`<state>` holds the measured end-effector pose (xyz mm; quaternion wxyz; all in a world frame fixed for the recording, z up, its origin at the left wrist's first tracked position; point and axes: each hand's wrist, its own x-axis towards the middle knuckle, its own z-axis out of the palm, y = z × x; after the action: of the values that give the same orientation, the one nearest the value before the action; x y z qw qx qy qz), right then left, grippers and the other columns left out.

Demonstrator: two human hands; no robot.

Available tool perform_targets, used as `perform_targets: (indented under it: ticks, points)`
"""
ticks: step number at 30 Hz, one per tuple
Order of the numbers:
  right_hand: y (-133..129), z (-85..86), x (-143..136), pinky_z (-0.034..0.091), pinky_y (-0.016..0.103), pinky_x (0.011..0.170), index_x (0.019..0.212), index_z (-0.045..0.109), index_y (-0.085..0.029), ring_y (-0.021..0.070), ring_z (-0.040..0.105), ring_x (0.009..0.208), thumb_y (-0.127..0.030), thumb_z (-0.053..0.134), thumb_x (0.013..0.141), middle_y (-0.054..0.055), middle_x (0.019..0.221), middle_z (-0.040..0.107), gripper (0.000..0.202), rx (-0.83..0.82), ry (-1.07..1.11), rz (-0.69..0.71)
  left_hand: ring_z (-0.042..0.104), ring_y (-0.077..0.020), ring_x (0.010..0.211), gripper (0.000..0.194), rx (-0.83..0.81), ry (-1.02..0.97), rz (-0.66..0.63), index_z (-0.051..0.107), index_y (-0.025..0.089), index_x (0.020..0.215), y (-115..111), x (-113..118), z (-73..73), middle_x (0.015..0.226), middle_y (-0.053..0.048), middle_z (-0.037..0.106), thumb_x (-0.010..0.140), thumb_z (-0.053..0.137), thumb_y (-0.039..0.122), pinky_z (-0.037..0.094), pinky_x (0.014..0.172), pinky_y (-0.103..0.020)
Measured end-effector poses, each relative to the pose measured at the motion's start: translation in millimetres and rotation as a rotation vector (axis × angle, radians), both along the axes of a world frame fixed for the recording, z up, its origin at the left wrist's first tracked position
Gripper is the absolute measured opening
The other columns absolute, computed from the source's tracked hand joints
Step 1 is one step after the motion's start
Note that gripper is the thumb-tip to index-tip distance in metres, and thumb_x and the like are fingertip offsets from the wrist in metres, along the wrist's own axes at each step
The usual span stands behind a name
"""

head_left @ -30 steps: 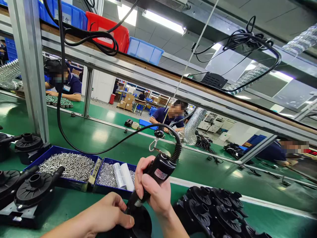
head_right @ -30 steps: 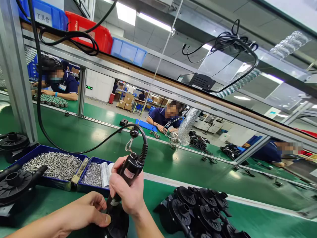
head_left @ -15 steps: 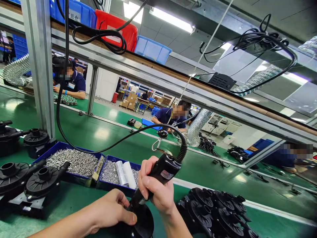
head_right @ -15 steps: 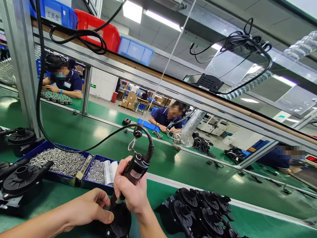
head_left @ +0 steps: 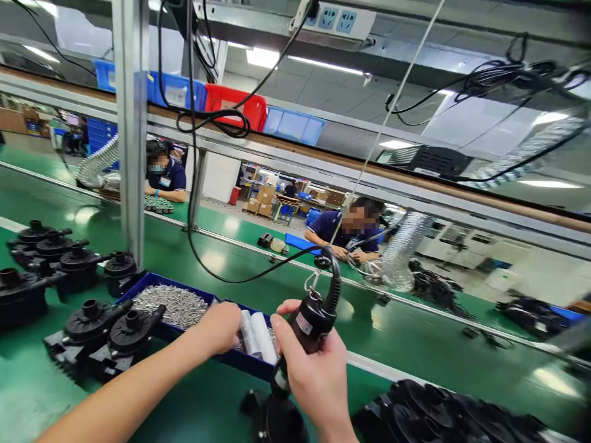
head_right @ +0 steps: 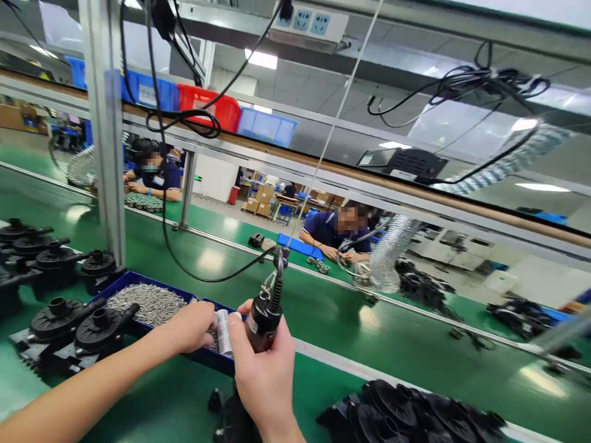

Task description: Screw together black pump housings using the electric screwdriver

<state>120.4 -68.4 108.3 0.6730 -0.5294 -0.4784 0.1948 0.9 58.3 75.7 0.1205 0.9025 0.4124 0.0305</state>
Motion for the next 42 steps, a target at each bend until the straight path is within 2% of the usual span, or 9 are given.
perform_targets:
  ticks: [3, 9, 14, 18, 24, 27, 30, 34, 42]
  points:
    - [0.1, 1.4, 3.4, 0.049, 0.026, 0.053, 0.1, 0.074, -0.02, 0.0165, 0.054, 0.059, -0.053, 0.089, 0.079, -0.001, 0.071, 0.061, 0.043, -0.007, -0.036, -0.045, 0.074, -0.0412, 0.112, 0.02, -0.025, 0.071, -0.017, 0.082, 0.013, 0.095, 7.0, 5.9, -5.6, 0.103, -0.019, 0.08, 0.079, 0.088, 0.024, 0.057, 0.101, -0.048]
    - [3.2, 10.2, 24.7, 0.047, 0.028, 0.05, 0.103, 0.077, -0.019, 0.0168, 0.055, 0.057, -0.051, 0.088, 0.082, 0.003, 0.073, 0.065, 0.04, 0.019, -0.151, -0.06, 0.072, -0.0368, 0.118, 0.018, -0.013, 0.115, 0.04, 0.082, 0.015, 0.1, 12.7, 7.7, -18.0, 0.108, -0.019, 0.08, 0.085, 0.072, 0.012, 0.057, 0.103, -0.045]
    - [-0.6, 6.2, 19.8, 0.048, 0.027, 0.05, 0.1, 0.069, -0.025, 0.0092, 0.059, 0.048, -0.029, 0.08, 0.094, 0.002, 0.103, 0.068, 0.014, 0.351, 0.066, 0.229, 0.07, -0.0375, 0.12, 0.022, 0.032, 0.048, 0.06, 0.08, 0.013, 0.103, 8.5, 3.1, -27.0, 0.115, -0.021, 0.077, 0.086, 0.066, 0.01, 0.054, 0.105, -0.046]
    - [9.4, -9.5, 6.7, 0.045, 0.025, 0.049, 0.102, 0.066, -0.024, 0.0084, 0.056, 0.046, -0.031, 0.076, 0.099, 0.0, 0.092, 0.066, 0.012, 0.264, 0.067, 0.397, 0.071, -0.0349, 0.114, 0.024, 0.062, -0.019, 0.057, 0.078, 0.015, 0.102, 6.7, -0.4, -29.5, 0.111, -0.017, 0.078, 0.093, 0.056, 0.009, 0.053, 0.101, -0.044]
    - [16.5, -11.8, 13.2, 0.037, 0.027, 0.052, 0.094, 0.068, -0.019, 0.0127, 0.045, 0.053, -0.04, 0.079, 0.093, -0.005, 0.063, 0.051, 0.024, 0.036, -0.107, 0.219, 0.068, -0.0327, 0.114, 0.031, 0.105, -0.149, 0.025, 0.071, 0.013, 0.113, -22.8, 3.9, -20.2, 0.116, -0.018, 0.074, 0.099, 0.044, 0.009, 0.051, 0.098, -0.041]
    - [11.4, -2.1, 26.3, 0.039, 0.027, 0.05, 0.094, 0.069, -0.019, 0.0131, 0.048, 0.05, -0.039, 0.08, 0.093, -0.005, 0.06, 0.053, 0.023, 0.069, -0.13, 0.182, 0.072, -0.0254, 0.094, 0.024, -0.122, -0.251, -0.07, 0.071, 0.019, 0.103, -49.8, 3.4, -25.3, 0.101, -0.01, 0.077, 0.099, 0.048, 0.013, 0.051, 0.077, -0.031]
    - [4.0, 8.6, 37.1, 0.044, 0.026, 0.048, 0.096, 0.069, -0.019, 0.0131, 0.053, 0.048, -0.035, 0.078, 0.096, -0.003, 0.063, 0.061, 0.018, 0.156, -0.086, 0.187, 0.075, -0.0288, 0.092, 0.021, -0.296, -0.129, -0.107, 0.072, 0.018, 0.101, -67.5, 2.5, -42.6, 0.099, -0.011, 0.078, 0.091, 0.056, 0.009, 0.052, 0.072, -0.033]
    - [-3.0, 17.5, 42.1, 0.049, 0.027, 0.048, 0.1, 0.07, -0.02, 0.0107, 0.057, 0.047, -0.027, 0.078, 0.096, 0.001, 0.082, 0.071, 0.011, 0.286, -0.014, 0.183, 0.076, -0.0386, 0.106, 0.026, -0.24, 0.066, -0.137, 0.077, 0.015, 0.102, -66.2, 5.0, -61.9, 0.111, -0.018, 0.079, 0.08, 0.066, 0.005, 0.058, 0.084, -0.04]
    - [-6.2, 19.6, 38.8, 0.052, 0.029, 0.055, 0.101, 0.07, -0.023, 0.0124, 0.059, 0.05, -0.021, 0.076, 0.096, -0.003, 0.069, 0.067, 0.009, 0.307, -0.031, 0.219, 0.076, -0.0356, 0.105, 0.024, -0.22, 0.054, -0.178, 0.08, 0.02, 0.098, -45.6, -1.8, -64.4, 0.109, -0.013, 0.08, 0.082, 0.069, 0.006, 0.057, 0.085, -0.037]
